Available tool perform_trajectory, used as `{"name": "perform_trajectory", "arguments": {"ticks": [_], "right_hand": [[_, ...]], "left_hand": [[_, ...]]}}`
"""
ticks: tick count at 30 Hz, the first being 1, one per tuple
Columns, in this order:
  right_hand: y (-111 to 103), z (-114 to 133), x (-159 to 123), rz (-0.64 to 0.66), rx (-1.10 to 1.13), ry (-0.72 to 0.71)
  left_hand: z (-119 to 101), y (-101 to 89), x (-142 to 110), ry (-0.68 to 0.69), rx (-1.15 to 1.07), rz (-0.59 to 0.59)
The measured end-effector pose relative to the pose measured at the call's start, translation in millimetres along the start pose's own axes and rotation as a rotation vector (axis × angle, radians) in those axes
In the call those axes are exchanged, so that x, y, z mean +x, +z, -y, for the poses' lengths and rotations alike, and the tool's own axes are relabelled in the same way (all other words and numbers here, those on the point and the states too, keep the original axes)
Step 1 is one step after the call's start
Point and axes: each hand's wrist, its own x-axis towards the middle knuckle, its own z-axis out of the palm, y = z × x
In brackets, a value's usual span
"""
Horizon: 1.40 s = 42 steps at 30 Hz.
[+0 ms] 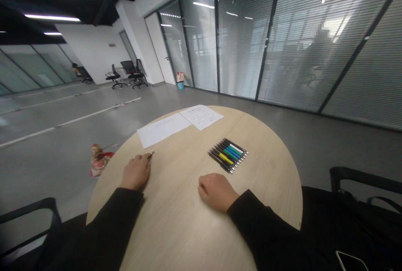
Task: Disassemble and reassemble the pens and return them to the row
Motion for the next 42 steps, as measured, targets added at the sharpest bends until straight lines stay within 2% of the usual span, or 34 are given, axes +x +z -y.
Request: {"name": "perform_trajectory", "arguments": {"ticks": [9,14,17,20,23,25,29,34,42], "right_hand": [[2.4,-3.1,1.8,0.019,0.059,-0.001],[2.8,-3.4,1.2,0.016,0.092,0.008],[3.9,-3.5,1.6,0.002,0.098,0.008],[6.6,-2.9,2.9,-0.026,0.075,0.025],[9.0,-1.1,5.6,-0.048,0.062,0.026],[9.9,1.0,8.3,-0.074,0.090,0.013],[11.4,5.9,16.0,-0.148,0.194,-0.005],[16.1,3.5,23.6,-0.202,0.221,0.004],[11.9,-15.9,24.5,-0.298,0.304,-0.024]], "left_hand": [[-14.0,-4.4,-4.0,0.045,-0.066,0.096],[-32.8,2.5,-8.4,0.212,-0.312,0.068],[-41.2,4.0,-8.9,0.241,-0.474,0.063],[-45.6,3.4,-8.7,0.190,-0.677,0.072],[-52.9,3.5,-10.9,0.095,-0.984,0.120],[-62.0,3.0,-14.9,0.037,-1.236,0.180],[-85.6,-2.8,-27.0,0.020,-1.621,0.346],[-102.1,-8.7,-38.2,0.024,-1.792,0.525],[-95.8,-7.1,-37.2,0.028,-1.829,0.485]]}}
